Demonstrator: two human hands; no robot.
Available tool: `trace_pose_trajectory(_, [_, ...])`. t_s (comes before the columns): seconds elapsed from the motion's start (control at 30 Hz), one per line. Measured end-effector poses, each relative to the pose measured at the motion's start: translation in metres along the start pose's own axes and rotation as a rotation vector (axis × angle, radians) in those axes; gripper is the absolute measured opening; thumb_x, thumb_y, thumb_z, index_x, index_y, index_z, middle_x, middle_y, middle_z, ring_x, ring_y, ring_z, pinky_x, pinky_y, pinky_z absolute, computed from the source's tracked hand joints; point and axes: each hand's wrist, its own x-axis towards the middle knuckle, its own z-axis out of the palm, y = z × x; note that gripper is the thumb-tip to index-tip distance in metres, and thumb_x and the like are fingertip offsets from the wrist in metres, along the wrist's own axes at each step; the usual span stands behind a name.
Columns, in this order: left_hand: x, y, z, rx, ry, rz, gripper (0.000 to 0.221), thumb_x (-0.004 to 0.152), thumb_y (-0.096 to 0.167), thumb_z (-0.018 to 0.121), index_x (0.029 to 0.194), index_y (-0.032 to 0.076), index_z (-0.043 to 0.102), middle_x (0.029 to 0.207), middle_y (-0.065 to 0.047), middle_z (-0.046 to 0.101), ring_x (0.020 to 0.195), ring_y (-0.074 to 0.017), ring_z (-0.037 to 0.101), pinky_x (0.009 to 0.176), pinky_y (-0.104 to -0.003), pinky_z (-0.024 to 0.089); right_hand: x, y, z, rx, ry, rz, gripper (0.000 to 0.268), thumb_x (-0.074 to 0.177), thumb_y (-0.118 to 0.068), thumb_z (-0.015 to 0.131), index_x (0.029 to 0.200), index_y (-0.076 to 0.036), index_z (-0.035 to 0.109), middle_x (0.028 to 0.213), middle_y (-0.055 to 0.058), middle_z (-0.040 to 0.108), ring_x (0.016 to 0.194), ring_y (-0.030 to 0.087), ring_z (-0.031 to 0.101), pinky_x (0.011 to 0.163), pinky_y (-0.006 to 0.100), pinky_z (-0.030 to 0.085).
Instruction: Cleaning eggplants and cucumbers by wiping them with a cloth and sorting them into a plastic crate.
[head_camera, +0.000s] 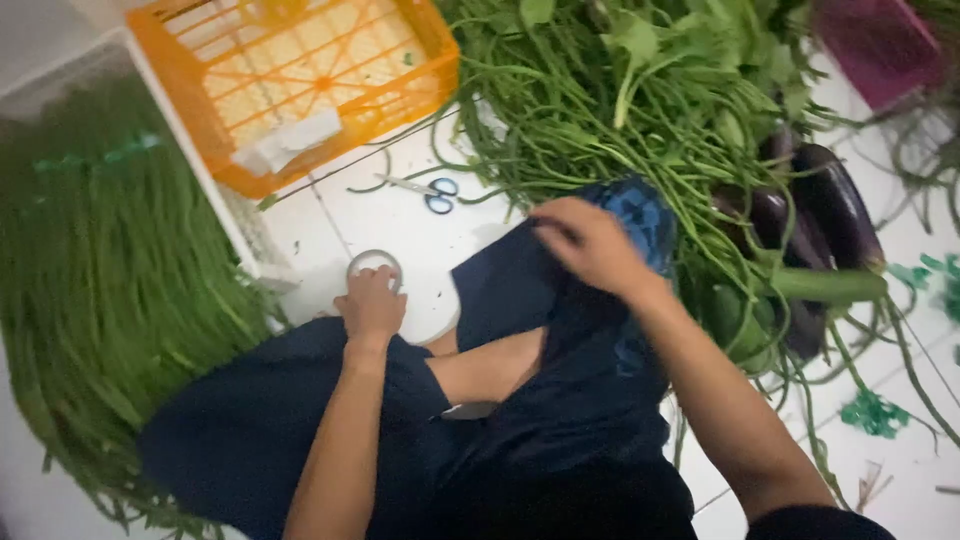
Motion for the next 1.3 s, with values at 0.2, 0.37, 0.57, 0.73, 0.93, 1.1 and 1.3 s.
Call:
trace_pose_trajectory(0.2, [-0.035, 0.020, -0.022, -0.111, 0.093, 0.052, 0.041, 0.085, 0.022, 0.074, 0.125, 0.018, 0.065, 0.129, -0.005, 0.056, 0.121, -0.0299, 0.048, 0.105, -0.061, 0.032, -0.135, 0.176, -0.169, -0.586, 0.685, 0.246, 0.013, 0.104, 0.010, 0.068, 0.115, 0.010, 0.063, 0.092, 0.017, 0.064, 0.075, 0.024, 0.058, 0.065, 0.035, 0.048])
trace_pose_trajectory(0.37, [-0.026, 0.002, 0.001, -0.148, 0.093, 0.100, 0.041, 0.082, 0.026, 0.076, 0.122, 0.020, 0.067, 0.125, -0.004, 0.057, 0.118, -0.0283, 0.051, 0.100, -0.056, 0.037, -0.178, 0.297, -0.226, -0.555, 0.110, 0.938, 0.053, 0.086, -0.024, 0.070, 0.133, 0.001, 0.068, 0.112, 0.025, 0.071, 0.097, 0.043, 0.067, 0.085, 0.050, 0.052])
trace_pose_trajectory(0.57, [-0.020, 0.000, 0.004, -0.121, 0.014, 0.072, 0.038, 0.080, 0.031, 0.077, 0.117, 0.023, 0.069, 0.125, -0.003, 0.057, 0.113, -0.0271, 0.059, 0.095, -0.052, 0.042, -0.136, 0.276, -0.213, -0.399, -0.182, 1.014, 0.075, 0.080, -0.033, 0.072, 0.145, 0.001, 0.056, 0.126, 0.027, 0.068, 0.109, 0.042, 0.064, 0.096, 0.049, 0.051])
trace_pose_trajectory(0.73, [-0.015, -0.001, 0.005, -0.127, -0.034, 0.062, 0.032, 0.079, 0.023, 0.078, 0.111, 0.023, 0.073, 0.124, -0.005, 0.056, 0.113, -0.0277, 0.059, 0.098, -0.047, 0.044, -0.160, 0.305, -0.205, -0.599, -0.136, 0.907, 0.085, 0.068, -0.030, 0.089, 0.140, 0.002, 0.059, 0.115, 0.029, 0.071, 0.102, 0.048, 0.069, 0.092, 0.050, 0.054])
trace_pose_trajectory(0.93, [-0.015, -0.003, 0.011, -0.277, 0.038, 0.104, 0.020, 0.082, 0.021, 0.076, 0.101, 0.018, 0.076, 0.121, -0.003, 0.058, 0.112, -0.0242, 0.059, 0.098, -0.039, 0.045, -0.150, 0.228, -0.227, -0.670, -0.016, 0.789, 0.051, 0.083, -0.024, 0.083, 0.128, -0.002, 0.073, 0.106, 0.022, 0.076, 0.087, 0.041, 0.072, 0.076, 0.049, 0.057])
trace_pose_trajectory(1.1, [-0.014, 0.005, 0.004, -0.389, 0.308, 0.284, 0.017, 0.085, 0.013, 0.074, 0.100, 0.007, 0.075, 0.117, -0.015, 0.058, 0.112, -0.0318, 0.055, 0.099, -0.039, 0.044, -0.110, 0.130, -0.251, -0.441, 0.313, 0.227, 0.054, 0.101, -0.010, 0.081, 0.147, 0.012, 0.062, 0.125, 0.034, 0.067, 0.110, 0.049, 0.065, 0.087, 0.067, 0.052])
trace_pose_trajectory(1.3, [-0.032, 0.035, -0.030, -0.962, 0.105, 0.274, 0.020, 0.088, 0.004, 0.071, 0.108, 0.004, 0.071, 0.100, -0.005, 0.071, 0.088, -0.0145, 0.067, 0.080, -0.026, 0.053, 0.011, -0.056, -0.181, -0.190, 0.044, -0.017, 0.080, 0.070, 0.027, 0.068, 0.146, 0.013, 0.049, 0.132, 0.028, 0.056, 0.103, 0.036, 0.057, 0.086, 0.041, 0.048])
